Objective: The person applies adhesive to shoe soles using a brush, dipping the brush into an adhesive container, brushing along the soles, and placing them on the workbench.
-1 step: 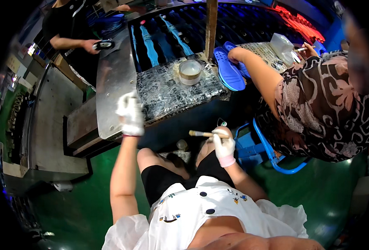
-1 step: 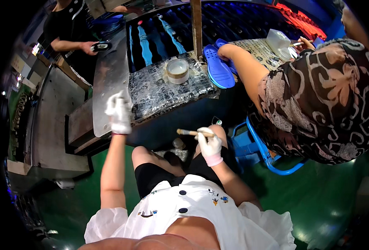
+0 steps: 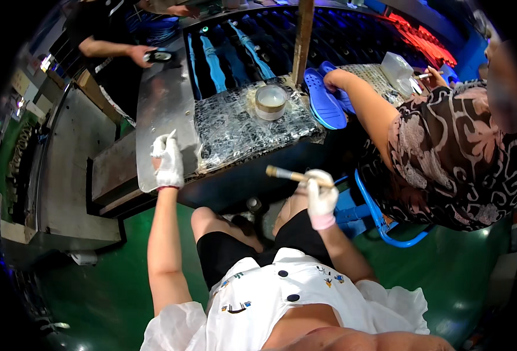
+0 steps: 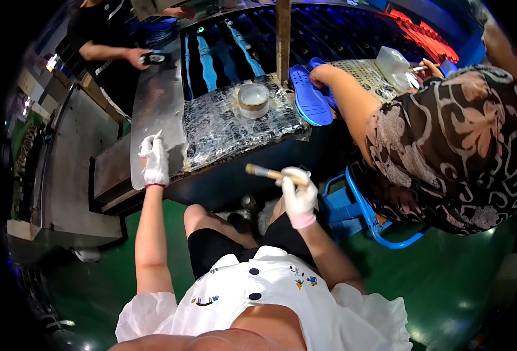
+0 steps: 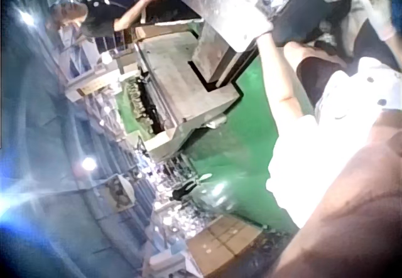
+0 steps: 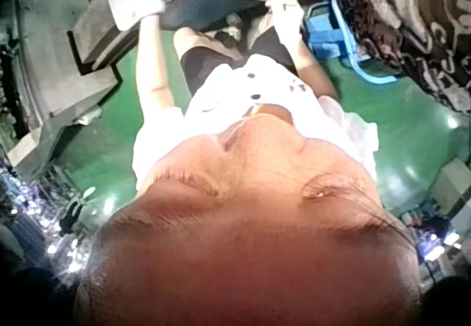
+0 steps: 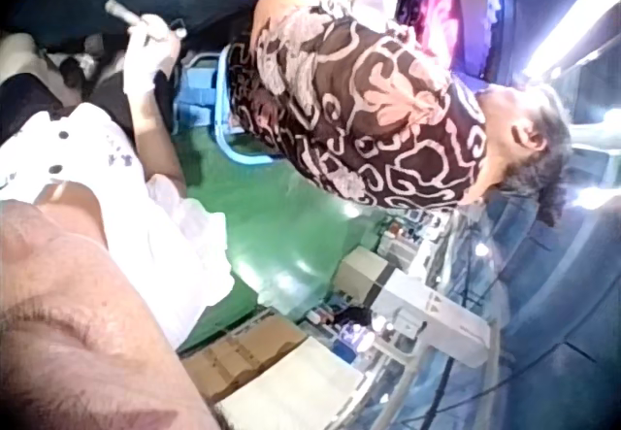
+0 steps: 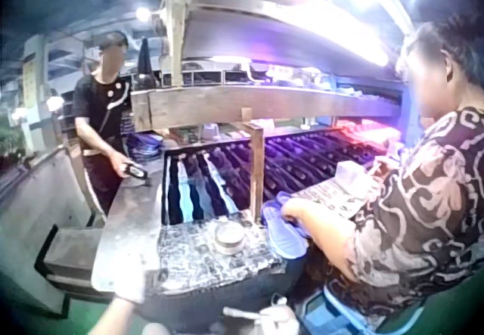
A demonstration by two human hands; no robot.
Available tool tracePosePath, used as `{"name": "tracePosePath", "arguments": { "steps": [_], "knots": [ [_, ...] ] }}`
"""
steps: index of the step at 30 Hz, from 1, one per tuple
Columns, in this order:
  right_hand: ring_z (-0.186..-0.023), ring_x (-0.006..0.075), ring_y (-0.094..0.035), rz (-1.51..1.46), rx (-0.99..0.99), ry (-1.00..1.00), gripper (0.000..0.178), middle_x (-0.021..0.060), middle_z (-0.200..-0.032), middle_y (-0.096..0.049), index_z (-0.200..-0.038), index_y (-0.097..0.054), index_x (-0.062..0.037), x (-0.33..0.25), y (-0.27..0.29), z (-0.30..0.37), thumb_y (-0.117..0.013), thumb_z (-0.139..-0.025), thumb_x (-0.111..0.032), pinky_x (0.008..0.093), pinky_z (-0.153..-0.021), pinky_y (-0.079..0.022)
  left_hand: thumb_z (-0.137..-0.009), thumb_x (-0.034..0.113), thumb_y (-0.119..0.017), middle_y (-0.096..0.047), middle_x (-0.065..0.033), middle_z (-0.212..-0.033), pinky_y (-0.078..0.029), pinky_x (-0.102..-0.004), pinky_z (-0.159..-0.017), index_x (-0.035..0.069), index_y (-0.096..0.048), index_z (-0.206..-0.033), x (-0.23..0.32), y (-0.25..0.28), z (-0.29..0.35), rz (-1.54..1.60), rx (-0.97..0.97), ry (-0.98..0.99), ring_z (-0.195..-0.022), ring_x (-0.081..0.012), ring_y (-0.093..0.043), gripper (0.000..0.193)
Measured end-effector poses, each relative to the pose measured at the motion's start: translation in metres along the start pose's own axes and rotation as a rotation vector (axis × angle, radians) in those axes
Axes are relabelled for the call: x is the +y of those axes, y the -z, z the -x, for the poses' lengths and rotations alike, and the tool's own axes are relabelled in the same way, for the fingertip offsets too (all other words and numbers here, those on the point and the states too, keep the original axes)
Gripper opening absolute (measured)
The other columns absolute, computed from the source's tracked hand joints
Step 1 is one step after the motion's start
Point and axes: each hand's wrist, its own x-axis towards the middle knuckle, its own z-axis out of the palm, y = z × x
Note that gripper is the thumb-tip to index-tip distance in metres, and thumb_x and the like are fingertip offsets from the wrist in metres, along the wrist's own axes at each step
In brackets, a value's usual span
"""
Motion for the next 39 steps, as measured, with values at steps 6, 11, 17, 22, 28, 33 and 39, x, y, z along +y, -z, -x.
{"name": "tracePosePath", "arguments": {
  "steps": [6,11,17,22,28,33,39],
  "knots": [
    [-0.070,0.0181,-0.063,0.402,-0.006,0.557,0.012,0.0093,-0.083,-0.066,-0.095,-0.064,-0.0021,-0.052,-0.035,-0.138,-0.060,-0.084,-0.004,0.0272,-0.068,-0.050,-0.086,0.034,-0.058,-0.062,-0.0185,-0.084,-0.045,-0.0396,-0.072,0.003,-0.061,-0.088,-0.013,0.005,0.001,-0.319,0.044,-0.059,-0.080,-0.0338,-0.060,0.031],
    [-0.076,0.0234,-0.067,0.796,-0.269,0.451,0.018,0.0135,-0.081,-0.067,-0.096,-0.065,-0.0043,-0.060,-0.070,-0.188,-0.061,-0.082,-0.016,0.0304,-0.069,-0.050,-0.087,0.036,-0.057,-0.063,-0.0197,-0.086,-0.046,-0.0416,-0.073,0.003,-0.062,-0.090,-0.008,0.011,0.002,-0.303,0.027,-0.033,-0.082,-0.0364,-0.061,0.033],
    [-0.075,0.0310,-0.064,0.934,-0.325,0.405,0.013,0.0109,-0.077,-0.067,-0.086,-0.067,-0.0113,-0.045,-0.078,-0.197,-0.059,-0.079,-0.020,0.0376,-0.066,-0.051,-0.086,0.036,-0.058,-0.064,-0.0185,-0.085,-0.046,-0.0417,-0.072,0.007,-0.063,-0.089,-0.006,0.013,0.006,-0.291,-0.018,0.026,-0.081,-0.0367,-0.061,0.029],
    [-0.072,0.0272,-0.063,0.755,-0.148,0.639,0.010,0.0097,-0.075,-0.065,-0.086,-0.067,-0.0106,-0.058,-0.079,-0.196,-0.064,-0.079,-0.018,0.0360,-0.065,-0.049,-0.086,0.035,-0.059,-0.063,-0.0187,-0.084,-0.046,-0.0415,-0.071,0.007,-0.062,-0.088,-0.017,0.011,0.001,-0.268,0.003,-0.009,-0.080,-0.0370,-0.060,0.029],
    [-0.068,0.0178,-0.065,0.394,0.154,0.319,0.025,0.0093,-0.078,-0.069,-0.093,-0.066,-0.0005,0.008,-0.047,-0.210,-0.061,-0.087,-0.024,0.0281,-0.064,-0.050,-0.086,0.035,-0.059,-0.063,-0.0186,-0.083,-0.046,-0.0431,-0.070,0.006,-0.061,-0.086,-0.009,-0.003,-0.005,-0.335,0.026,-0.018,-0.079,-0.0379,-0.060,0.028],
    [-0.067,0.0140,-0.060,-0.209,0.219,-0.214,0.030,0.0067,-0.085,-0.066,-0.096,-0.063,0.0002,0.047,-0.045,-0.208,-0.056,-0.091,-0.029,0.0240,-0.056,-0.045,-0.086,0.031,-0.053,-0.061,-0.0198,-0.089,-0.045,-0.0425,-0.078,0.005,-0.065,-0.085,-0.021,0.012,-0.004,-0.349,-0.061,-0.109,-0.085,-0.0370,-0.058,0.030],
    [-0.085,0.0170,-0.057,-0.381,0.022,-0.232,0.034,0.0080,-0.097,-0.062,-0.106,-0.058,-0.0019,0.084,-0.021,-0.210,-0.052,-0.092,-0.032,0.0291,-0.071,-0.045,-0.086,0.034,-0.056,-0.059,-0.0199,-0.089,-0.045,-0.0443,-0.075,0.004,-0.061,-0.086,-0.005,0.022,0.014,-0.303,-0.031,-0.073,-0.087,-0.0393,-0.057,0.030]
  ]
}}
